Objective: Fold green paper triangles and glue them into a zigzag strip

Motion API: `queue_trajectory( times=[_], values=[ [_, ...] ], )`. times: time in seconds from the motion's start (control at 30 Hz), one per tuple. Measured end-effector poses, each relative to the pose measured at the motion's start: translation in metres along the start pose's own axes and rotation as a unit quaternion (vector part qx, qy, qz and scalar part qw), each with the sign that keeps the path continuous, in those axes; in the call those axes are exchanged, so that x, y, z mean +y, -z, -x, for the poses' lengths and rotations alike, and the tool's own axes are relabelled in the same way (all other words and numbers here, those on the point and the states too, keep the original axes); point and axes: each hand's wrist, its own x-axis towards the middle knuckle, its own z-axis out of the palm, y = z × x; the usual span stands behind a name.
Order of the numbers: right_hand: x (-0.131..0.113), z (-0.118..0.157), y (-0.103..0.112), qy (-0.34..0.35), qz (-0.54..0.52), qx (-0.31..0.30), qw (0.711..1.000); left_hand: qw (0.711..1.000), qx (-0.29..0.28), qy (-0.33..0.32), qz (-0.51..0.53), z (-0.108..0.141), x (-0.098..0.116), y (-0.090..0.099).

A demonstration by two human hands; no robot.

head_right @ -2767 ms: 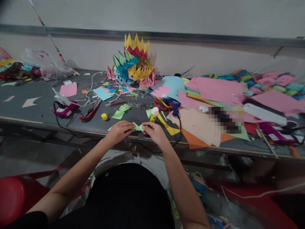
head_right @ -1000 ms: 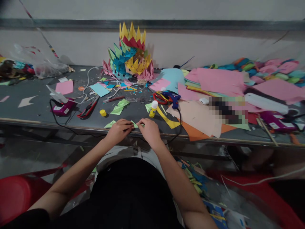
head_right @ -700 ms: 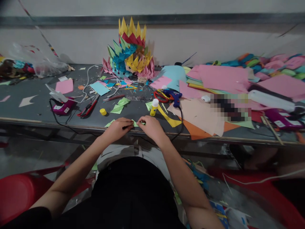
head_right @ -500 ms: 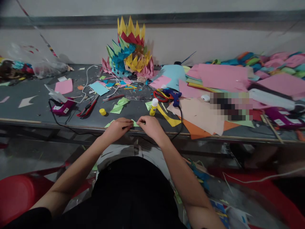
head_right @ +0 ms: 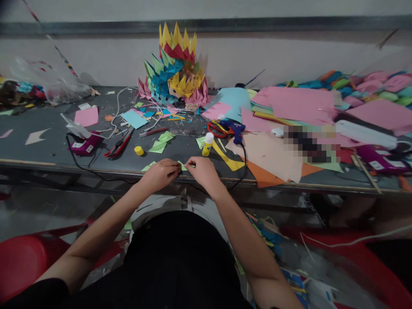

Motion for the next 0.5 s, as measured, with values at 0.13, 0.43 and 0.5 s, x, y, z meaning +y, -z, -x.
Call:
queue_trajectory(
  times=[0.13,0.43,0.5],
  values=[
    [-0.001,0.001,-0.002,0.0,0.017,0.009,1.0,0.999,0.002,-0.022,-0.047,0.002,0.003,-0.002],
    [0.005,0.003,-0.009,0.084,0.101,0.082,0.988,0.996,0.042,0.002,-0.079,0.017,0.018,-0.012],
    [0.005,0.004,-0.01,0.108,0.124,0.112,0.98,0.995,0.038,0.011,-0.087,0.018,0.021,-0.015]
  ],
)
